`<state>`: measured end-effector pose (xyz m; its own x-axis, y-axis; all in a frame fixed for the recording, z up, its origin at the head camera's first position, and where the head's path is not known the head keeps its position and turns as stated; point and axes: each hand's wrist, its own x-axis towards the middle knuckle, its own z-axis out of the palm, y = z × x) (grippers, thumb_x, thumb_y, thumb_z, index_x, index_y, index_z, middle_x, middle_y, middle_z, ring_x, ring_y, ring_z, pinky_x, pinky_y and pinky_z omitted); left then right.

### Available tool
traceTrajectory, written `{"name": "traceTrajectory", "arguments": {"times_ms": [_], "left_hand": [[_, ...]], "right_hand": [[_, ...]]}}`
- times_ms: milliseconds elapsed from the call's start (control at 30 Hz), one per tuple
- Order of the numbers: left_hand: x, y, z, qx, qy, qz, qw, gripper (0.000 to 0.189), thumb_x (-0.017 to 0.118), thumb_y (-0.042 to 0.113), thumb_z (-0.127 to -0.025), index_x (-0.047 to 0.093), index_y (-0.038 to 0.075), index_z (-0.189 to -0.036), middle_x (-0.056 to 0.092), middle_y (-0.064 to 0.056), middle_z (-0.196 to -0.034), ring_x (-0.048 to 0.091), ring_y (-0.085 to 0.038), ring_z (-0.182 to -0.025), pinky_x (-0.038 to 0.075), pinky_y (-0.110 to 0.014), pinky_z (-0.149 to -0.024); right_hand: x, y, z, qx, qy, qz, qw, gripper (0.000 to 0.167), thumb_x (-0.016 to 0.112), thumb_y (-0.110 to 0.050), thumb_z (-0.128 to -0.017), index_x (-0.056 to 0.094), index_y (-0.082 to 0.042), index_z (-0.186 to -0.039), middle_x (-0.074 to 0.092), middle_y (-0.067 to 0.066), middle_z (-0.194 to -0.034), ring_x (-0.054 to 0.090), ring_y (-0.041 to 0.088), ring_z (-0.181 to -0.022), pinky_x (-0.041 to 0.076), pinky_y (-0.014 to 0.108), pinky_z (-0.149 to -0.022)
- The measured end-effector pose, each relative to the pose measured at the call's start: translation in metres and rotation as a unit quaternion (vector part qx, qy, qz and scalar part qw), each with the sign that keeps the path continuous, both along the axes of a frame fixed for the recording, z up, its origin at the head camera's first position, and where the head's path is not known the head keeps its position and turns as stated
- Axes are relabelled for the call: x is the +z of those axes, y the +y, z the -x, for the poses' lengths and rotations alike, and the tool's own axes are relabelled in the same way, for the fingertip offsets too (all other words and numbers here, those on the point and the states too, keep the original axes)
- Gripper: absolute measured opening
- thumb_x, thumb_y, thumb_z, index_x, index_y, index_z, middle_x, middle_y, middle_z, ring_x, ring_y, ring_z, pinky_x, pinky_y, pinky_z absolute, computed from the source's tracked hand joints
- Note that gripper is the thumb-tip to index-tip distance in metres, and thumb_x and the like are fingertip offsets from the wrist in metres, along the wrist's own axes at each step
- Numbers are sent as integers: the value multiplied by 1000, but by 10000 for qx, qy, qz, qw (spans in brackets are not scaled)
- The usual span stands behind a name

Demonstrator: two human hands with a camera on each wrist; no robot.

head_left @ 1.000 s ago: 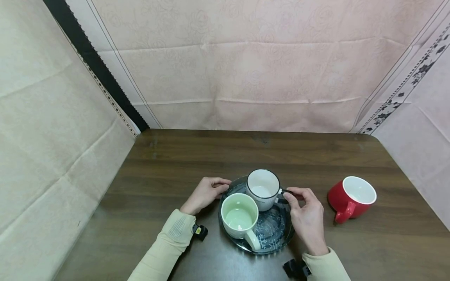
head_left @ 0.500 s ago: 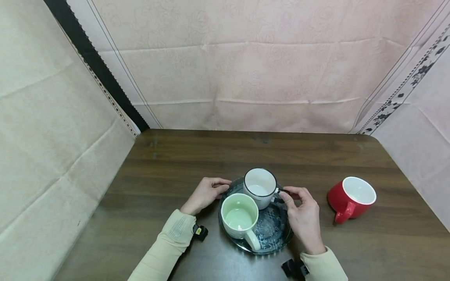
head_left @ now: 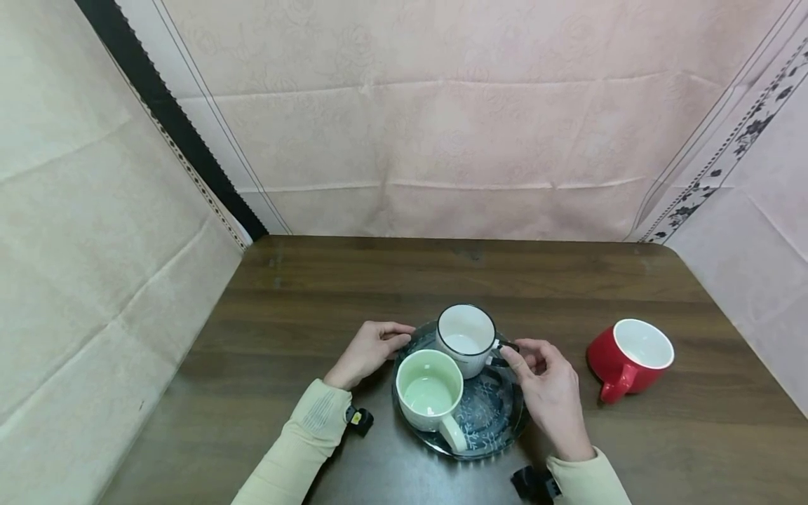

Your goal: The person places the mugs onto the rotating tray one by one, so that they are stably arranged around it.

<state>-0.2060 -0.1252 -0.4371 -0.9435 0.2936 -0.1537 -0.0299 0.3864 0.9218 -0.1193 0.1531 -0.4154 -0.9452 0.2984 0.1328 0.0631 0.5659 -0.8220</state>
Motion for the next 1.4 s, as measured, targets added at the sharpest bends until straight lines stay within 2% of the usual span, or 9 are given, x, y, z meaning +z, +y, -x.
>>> {"name": "traceTrajectory", "arguments": {"times_ms": [167, 300, 633, 800, 933, 1400], "left_hand": [[-1, 0, -1, -43, 7, -19, 10000, 21, 60, 20, -98, 72, 18, -115, 66, -3, -119, 63, -17, -103, 56, -33, -82], [-1, 0, -1, -40, 11, 1, 10000, 21, 60, 20, -98, 72, 18, -115, 66, -4, -119, 63, -17, -103, 56, -33, -82], [-2, 0, 0, -33, 3, -30, 10000, 21, 61, 20, -98, 72, 17, -115, 66, -4, -119, 63, -17, -104, 56, -33, -82], [-3, 1, 0, -25, -13, -81, 10000, 21, 62, 20, -97, 72, 15, -115, 66, -6, -119, 64, -18, -105, 56, -33, -83], [-3, 1, 0, -12, -19, -69, 10000, 21, 62, 20, -97, 72, 16, -115, 66, -5, -119, 64, -18, -105, 56, -34, -83], [1, 1, 0, 77, -71, 13, 9999, 20, 61, 20, -98, 73, 19, -114, 66, -3, -120, 63, -18, -104, 56, -35, -85]], "right_hand": [[2, 1, -2, 354, -294, 420, 9981, 44, 65, -45, -91, 66, -10, -117, 63, 11, -85, 64, 20, -69, 55, 22, -63], [2, 2, -4, 462, -274, 649, 9964, 41, 63, -42, -93, 66, -9, -118, 64, 12, -88, 66, 20, -71, 57, 23, -65], [2, 1, -4, 579, -303, 823, 9945, 44, 60, -41, -96, 63, -8, -126, 66, 13, -94, 68, 20, -77, 57, 22, -70], [3, 1, -3, 627, -437, 782, 9940, 48, 59, -39, -97, 58, -8, -133, 65, 12, -98, 67, 22, -82, 56, 22, -72], [4, 1, -3, 670, -544, 545, 9948, 52, 58, -42, -97, 54, -10, -138, 63, 10, -102, 65, 22, -84, 54, 25, -75], [3, 1, -1, 861, -514, 232, 9947, 57, 55, -42, -98, 47, -11, -144, 59, 8, -108, 59, 23, -96, 51, 33, -79]]}}
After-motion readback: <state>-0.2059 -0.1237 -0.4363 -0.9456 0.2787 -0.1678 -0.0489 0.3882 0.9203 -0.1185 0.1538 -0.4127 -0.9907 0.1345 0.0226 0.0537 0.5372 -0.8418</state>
